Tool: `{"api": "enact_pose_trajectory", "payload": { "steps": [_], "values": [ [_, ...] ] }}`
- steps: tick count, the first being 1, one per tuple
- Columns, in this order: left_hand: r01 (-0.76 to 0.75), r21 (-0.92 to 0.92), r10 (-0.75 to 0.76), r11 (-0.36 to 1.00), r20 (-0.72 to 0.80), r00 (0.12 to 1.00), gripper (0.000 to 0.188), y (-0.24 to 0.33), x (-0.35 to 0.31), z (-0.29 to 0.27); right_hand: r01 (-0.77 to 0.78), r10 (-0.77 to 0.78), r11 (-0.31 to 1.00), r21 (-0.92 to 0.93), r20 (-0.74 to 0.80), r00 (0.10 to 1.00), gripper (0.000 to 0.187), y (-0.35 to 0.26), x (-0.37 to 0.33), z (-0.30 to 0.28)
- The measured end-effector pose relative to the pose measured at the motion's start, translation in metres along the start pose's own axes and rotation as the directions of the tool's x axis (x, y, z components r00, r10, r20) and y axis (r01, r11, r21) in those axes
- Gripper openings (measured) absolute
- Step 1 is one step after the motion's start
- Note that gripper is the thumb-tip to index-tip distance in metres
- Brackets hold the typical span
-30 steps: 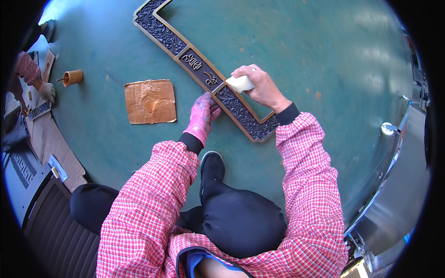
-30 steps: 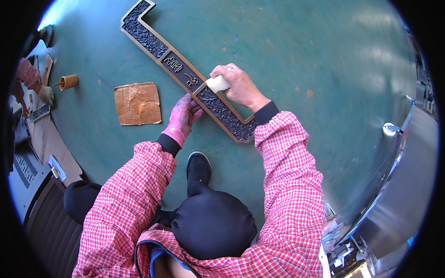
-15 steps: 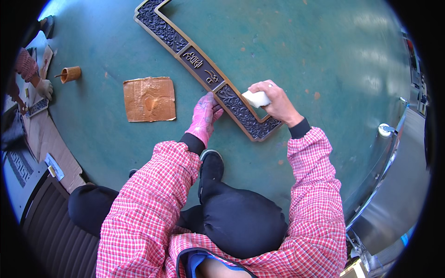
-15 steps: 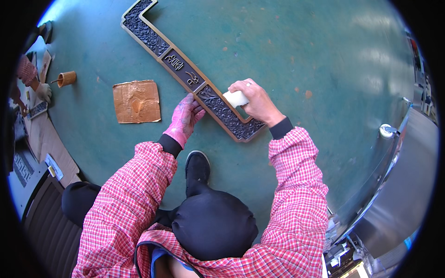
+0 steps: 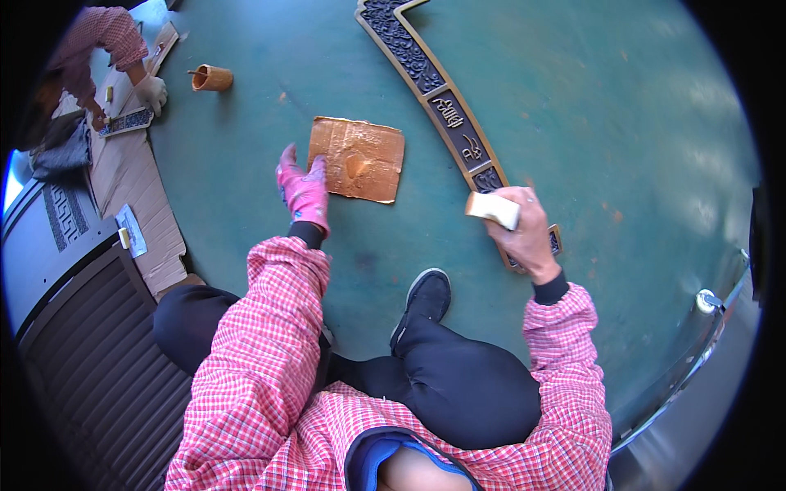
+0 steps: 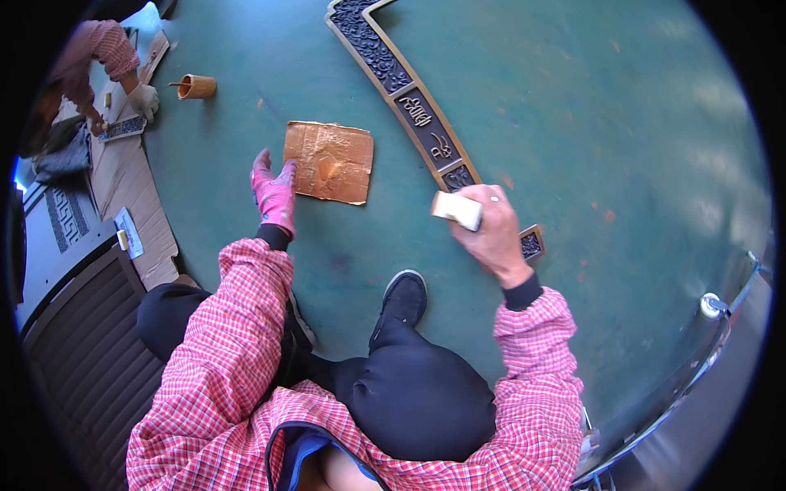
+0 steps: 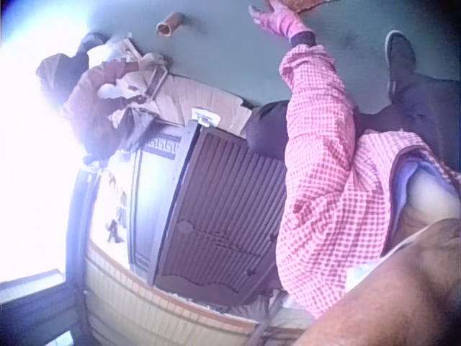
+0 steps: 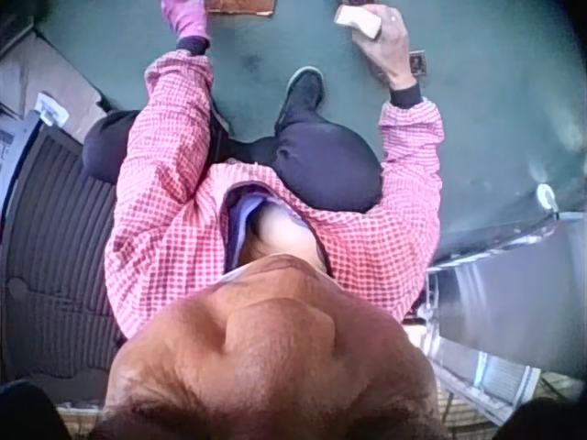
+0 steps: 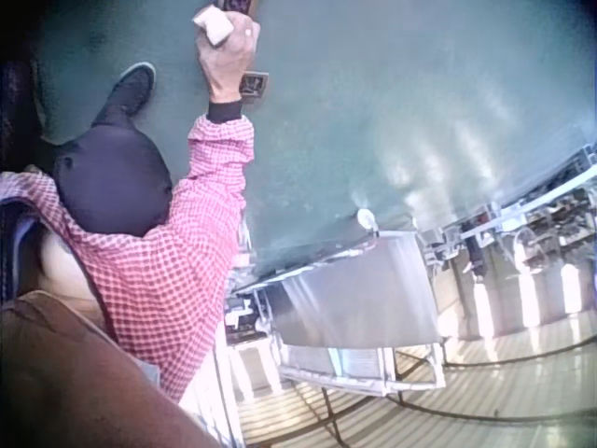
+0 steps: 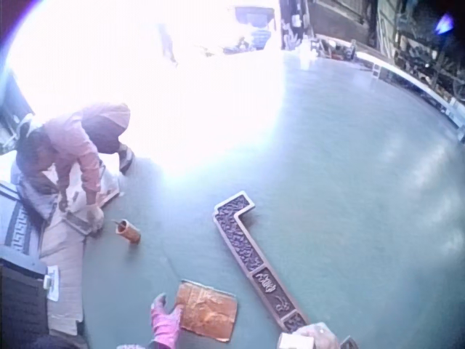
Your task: The person sits on the floor and applies a brown finish to a dark, ornate metal bracket using a sponge. They repeatedly dip the sponge into a small container of finish and wipe it across the bracket's surface, occasionally repositioning the bracket to reach different areas.
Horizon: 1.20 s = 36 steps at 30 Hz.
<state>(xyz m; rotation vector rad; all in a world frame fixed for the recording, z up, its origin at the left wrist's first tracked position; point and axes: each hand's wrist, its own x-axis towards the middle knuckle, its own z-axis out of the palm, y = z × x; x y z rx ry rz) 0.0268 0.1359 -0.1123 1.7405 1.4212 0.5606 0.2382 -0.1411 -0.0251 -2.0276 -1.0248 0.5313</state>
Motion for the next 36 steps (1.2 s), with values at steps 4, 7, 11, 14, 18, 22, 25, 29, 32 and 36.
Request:
{"api": "enact_pose_trajectory", "payload": {
  "steps": [4,7,11,14,18,22,25,29,32,36],
  "values": [
    [0.142,0.371,-0.189,0.918,0.092,0.978,0.066,-0.032,0.002,-0.011,0.024,-0.022,0.999,0.023,-0.073,0.997,0.033,-0.017,0.012,0.056],
    [0.198,0.446,-0.325,0.873,0.229,0.917,0.062,0.004,-0.031,0.003,-0.005,0.008,1.0,0.017,-0.151,0.988,0.034,-0.017,0.018,0.084],
    [0.329,0.396,-0.456,0.857,0.288,0.842,0.053,0.018,-0.066,0.015,-0.018,0.005,0.997,-0.073,-0.174,0.985,0.036,-0.009,0.018,0.11],
    [0.324,0.413,-0.463,0.851,0.299,0.835,0.05,0.023,-0.07,0.017,-0.016,-0.006,0.99,-0.138,-0.155,0.988,0.038,-0.005,0.019,0.12],
    [0.318,0.41,-0.454,0.855,0.293,0.842,0.049,0.022,-0.069,0.018,0.059,-0.078,0.972,-0.228,-0.073,0.994,0.04,-0.005,0.024,0.137],
    [0.31,0.415,-0.449,0.855,0.296,0.843,0.049,0.02,-0.069,0.018,0.046,-0.078,0.948,-0.316,-0.089,0.993,0.038,-0.007,0.028,0.133],
    [0.326,0.423,-0.476,0.846,0.32,0.819,0.051,0.026,-0.068,0.02,0.082,-0.112,0.96,-0.269,-0.099,0.989,0.036,-0.018,0.029,0.125],
    [0.31,0.383,-0.432,0.87,0.29,0.854,0.052,-0.004,-0.067,0.023,0.048,-0.048,0.963,-0.266,0.007,0.999,0.037,-0.005,0.028,0.112],
    [0.293,0.431,-0.428,0.853,0.256,0.867,0.05,0.0,-0.068,0.025,-0.039,0.035,0.988,-0.148,-0.028,0.999,0.035,-0.009,0.023,0.069],
    [0.189,0.317,-0.278,0.929,0.263,0.924,0.044,-0.002,-0.076,0.025,-0.194,0.189,0.981,-0.001,-0.204,0.961,0.037,0.027,0.013,-0.006]
  ]
}}
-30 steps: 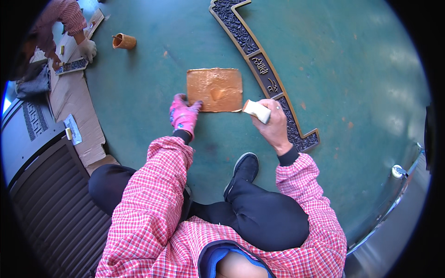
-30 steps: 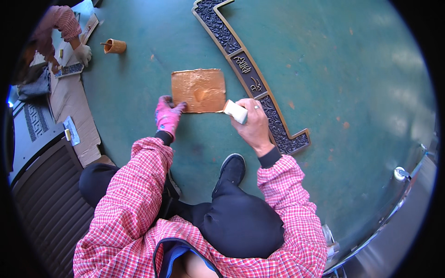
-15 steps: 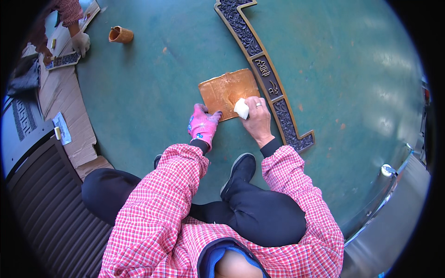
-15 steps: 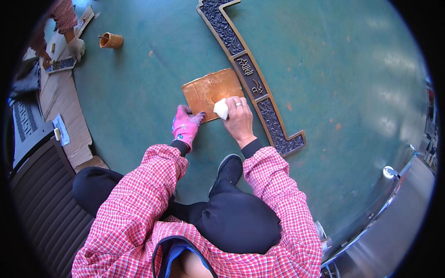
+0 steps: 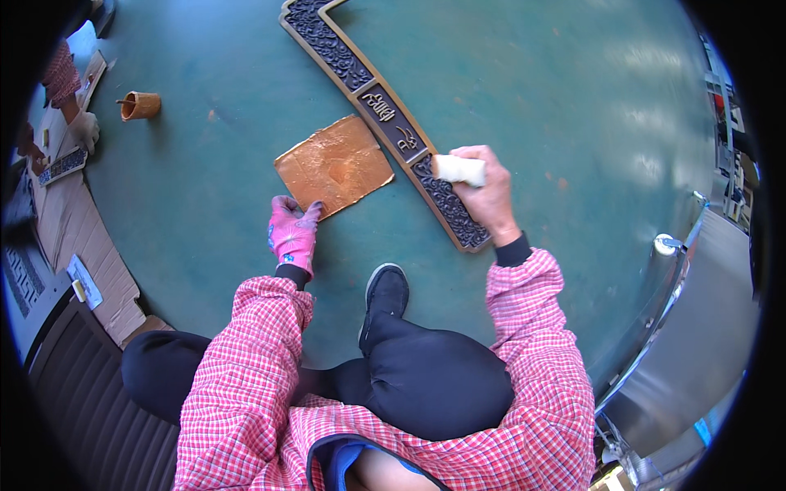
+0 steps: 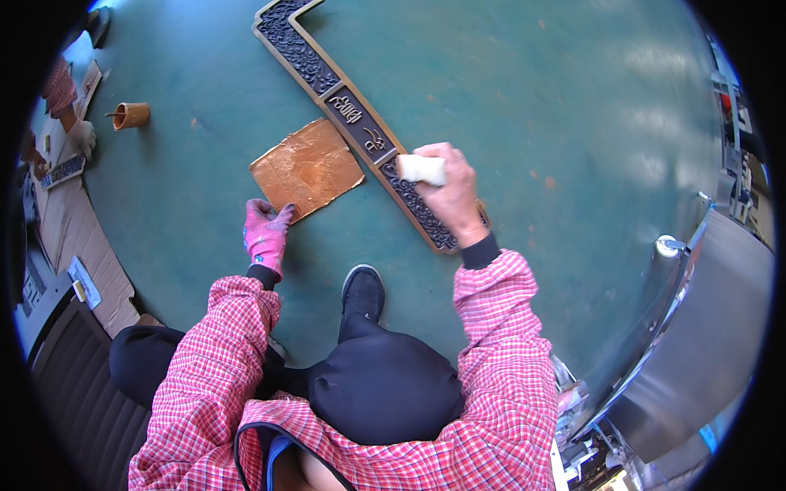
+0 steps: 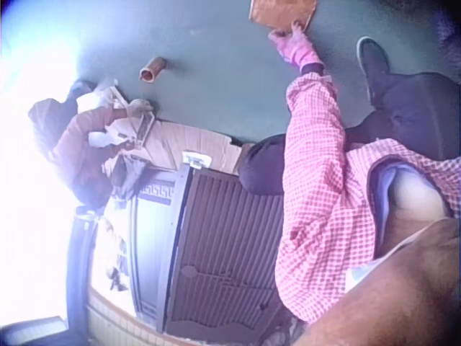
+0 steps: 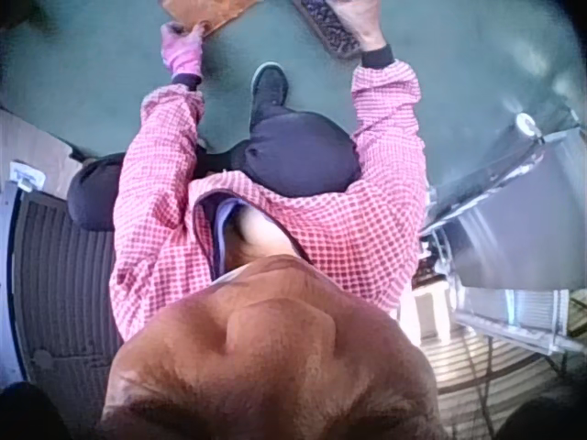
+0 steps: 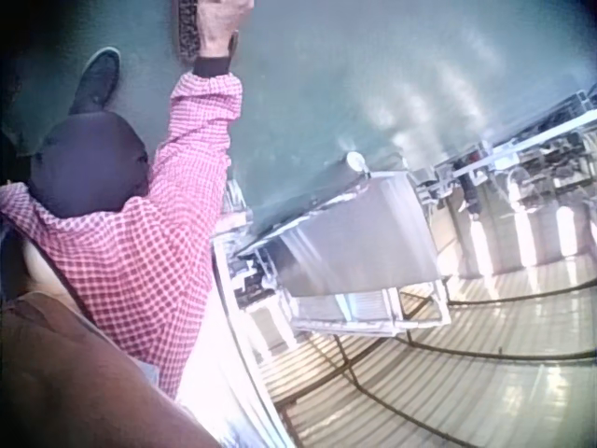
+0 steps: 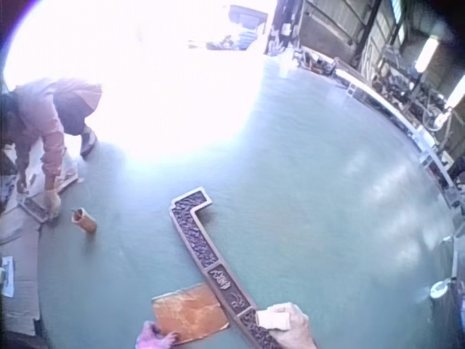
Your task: The person sits on the floor and applies a brown finish to a dark, ornate metal bracket using a sponge. They repeatedly dip the sponge into a small container of finish and wipe it across the bracket's surface, occasionally repositioning the bracket to reach different areas.
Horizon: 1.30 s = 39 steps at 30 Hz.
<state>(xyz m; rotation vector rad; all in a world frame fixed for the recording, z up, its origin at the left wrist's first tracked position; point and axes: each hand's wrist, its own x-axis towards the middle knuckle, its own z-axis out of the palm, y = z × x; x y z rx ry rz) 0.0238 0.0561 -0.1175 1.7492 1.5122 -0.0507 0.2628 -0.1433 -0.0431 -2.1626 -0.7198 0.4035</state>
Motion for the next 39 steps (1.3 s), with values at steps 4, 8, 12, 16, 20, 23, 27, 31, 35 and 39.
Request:
{"api": "enact_pose_trajectory", "payload": {
  "steps": [4,8,12,16,20,23,27,31,35,39],
  "values": [
    [-0.198,-0.075,0.2,0.977,0.024,0.979,0.039,0.007,-0.023,0.002,-0.008,0.008,1.0,-0.005,0.095,0.995,0.036,0.023,0.007,-0.027],
    [-0.393,-0.115,0.406,0.912,0.136,0.903,0.037,0.015,-0.056,0.019,0.056,-0.052,0.998,-0.018,0.189,0.981,0.037,0.034,0.008,-0.027],
    [-0.453,-0.03,0.439,0.891,0.307,0.844,0.035,0.016,-0.091,0.025,0.113,-0.1,0.993,-0.031,0.274,0.957,0.037,0.046,0.004,-0.027],
    [-0.434,-0.011,0.389,0.901,0.465,0.795,0.032,0.018,-0.11,0.028,0.131,-0.115,0.991,-0.033,0.309,0.944,0.037,0.054,-0.008,-0.033],
    [-0.419,0.033,0.316,0.908,0.602,0.733,0.03,0.024,-0.125,0.024,0.065,-0.039,0.996,-0.064,0.344,0.938,0.036,0.06,-0.027,-0.048],
    [-0.477,0.034,0.339,0.878,0.659,0.671,0.029,0.026,-0.134,0.023,0.107,-0.076,0.992,-0.066,0.361,0.929,0.034,0.067,-0.044,-0.06],
    [-0.455,0.079,0.238,0.887,0.767,0.596,0.028,0.027,-0.141,0.024,0.071,-0.053,0.996,-0.051,0.285,0.957,0.034,0.063,-0.055,-0.071],
    [-0.503,0.134,0.201,0.854,0.806,0.556,0.03,0.023,-0.148,0.026,0.135,-0.13,0.991,-0.004,0.245,0.961,0.038,0.054,-0.041,-0.061],
    [-0.513,0.199,0.105,0.835,0.858,0.503,0.031,0.029,-0.147,0.024,0.166,-0.137,0.984,-0.069,0.316,0.939,0.038,0.065,-0.044,-0.056],
    [-0.517,0.215,0.093,0.829,0.858,0.506,0.033,0.029,-0.147,0.022,0.147,-0.065,0.971,-0.191,0.38,0.923,0.036,0.069,-0.056,-0.069]
  ]
}}
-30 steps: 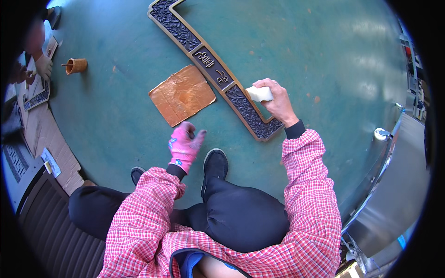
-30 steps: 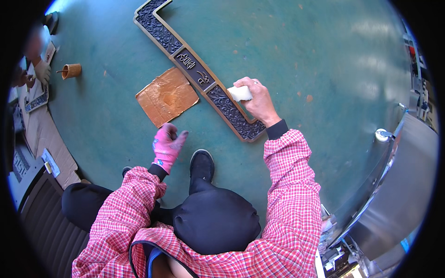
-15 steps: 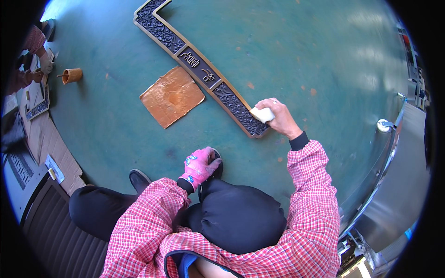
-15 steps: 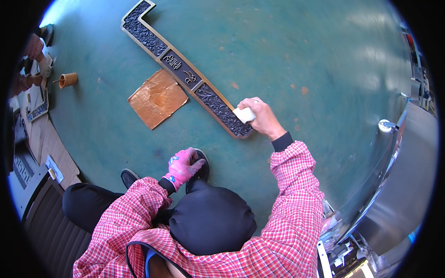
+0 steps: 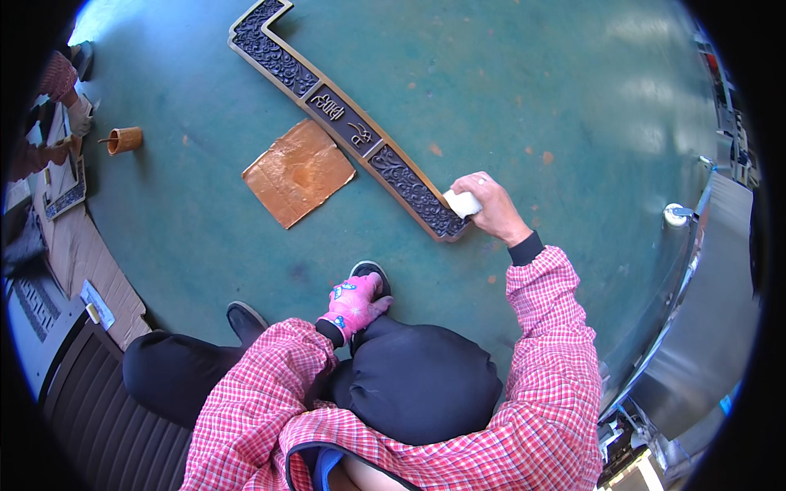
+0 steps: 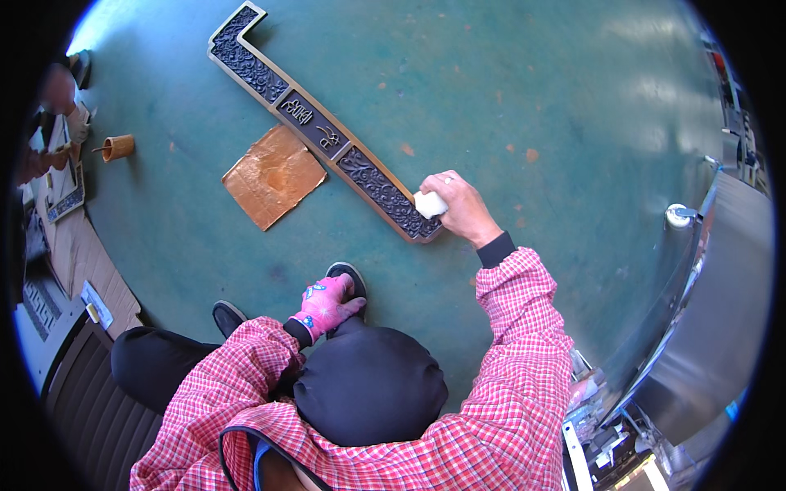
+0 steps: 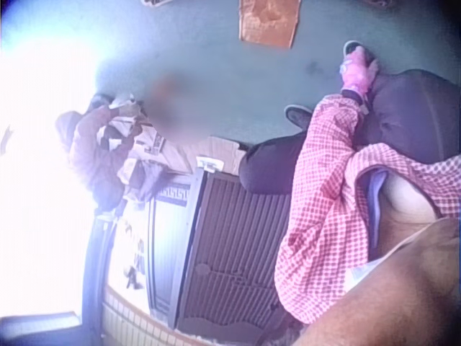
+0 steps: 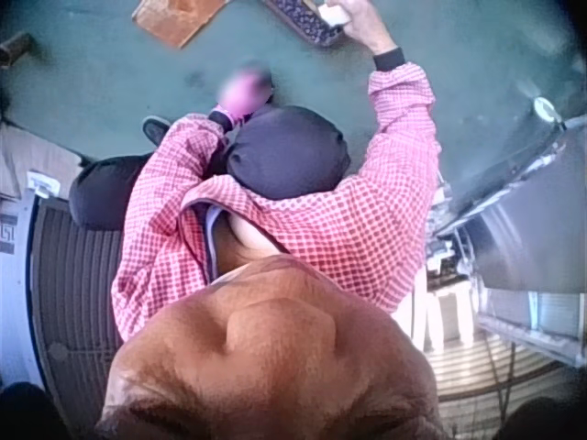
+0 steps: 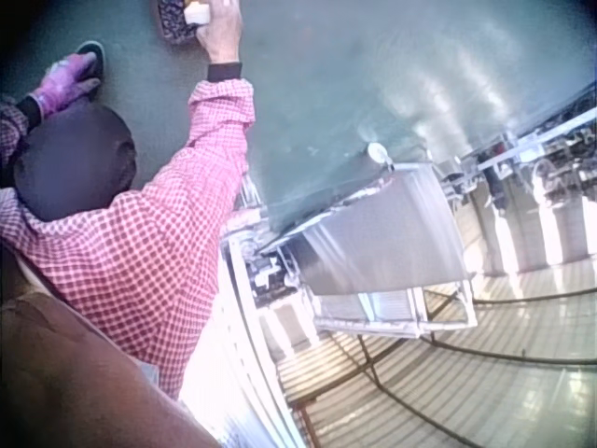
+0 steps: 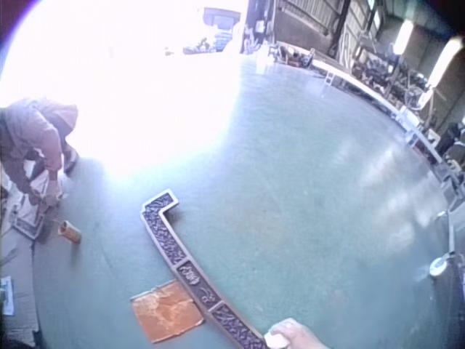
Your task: The person sits on the floor and applies a brown finish to a dark, ornate metal bracket using a sponge. They repeatedly dip the sponge into a small container of finish and wipe it across the bracket's surface, occasionally repositioning the bracket to reach different areas.
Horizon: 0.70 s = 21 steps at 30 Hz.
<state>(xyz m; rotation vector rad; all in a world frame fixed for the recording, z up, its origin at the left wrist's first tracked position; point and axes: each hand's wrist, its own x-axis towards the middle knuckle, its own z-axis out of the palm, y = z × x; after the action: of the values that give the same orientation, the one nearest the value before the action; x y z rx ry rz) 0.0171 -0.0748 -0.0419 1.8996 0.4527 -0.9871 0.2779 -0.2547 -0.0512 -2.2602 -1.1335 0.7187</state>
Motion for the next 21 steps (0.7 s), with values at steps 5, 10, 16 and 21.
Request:
{"api": "enact_pose_trajectory", "payload": {
  "steps": [5,10,16,21],
  "values": [
    [-0.019,0.016,0.019,1.0,-0.043,0.999,0.034,-0.008,0.003,0.008,0.028,-0.018,0.997,0.074,-0.136,0.991,0.037,-0.011,-0.003,-0.004],
    [-0.022,-0.008,0.022,1.0,-0.014,1.0,0.031,-0.002,0.001,0.001,-0.003,0.004,1.0,0.011,-0.076,0.997,0.037,-0.005,-0.006,0.007],
    [0.002,0.009,-0.002,1.0,-0.02,1.0,0.032,-0.003,0.002,0.003,0.003,0.002,1.0,0.03,-0.172,0.985,0.039,-0.01,-0.011,0.005],
    [-0.048,0.011,0.049,0.999,-0.087,0.995,0.032,-0.008,0.003,0.009,-0.025,0.027,1.0,0.011,-0.203,0.979,0.039,-0.004,-0.011,0.005]
  ]
}}
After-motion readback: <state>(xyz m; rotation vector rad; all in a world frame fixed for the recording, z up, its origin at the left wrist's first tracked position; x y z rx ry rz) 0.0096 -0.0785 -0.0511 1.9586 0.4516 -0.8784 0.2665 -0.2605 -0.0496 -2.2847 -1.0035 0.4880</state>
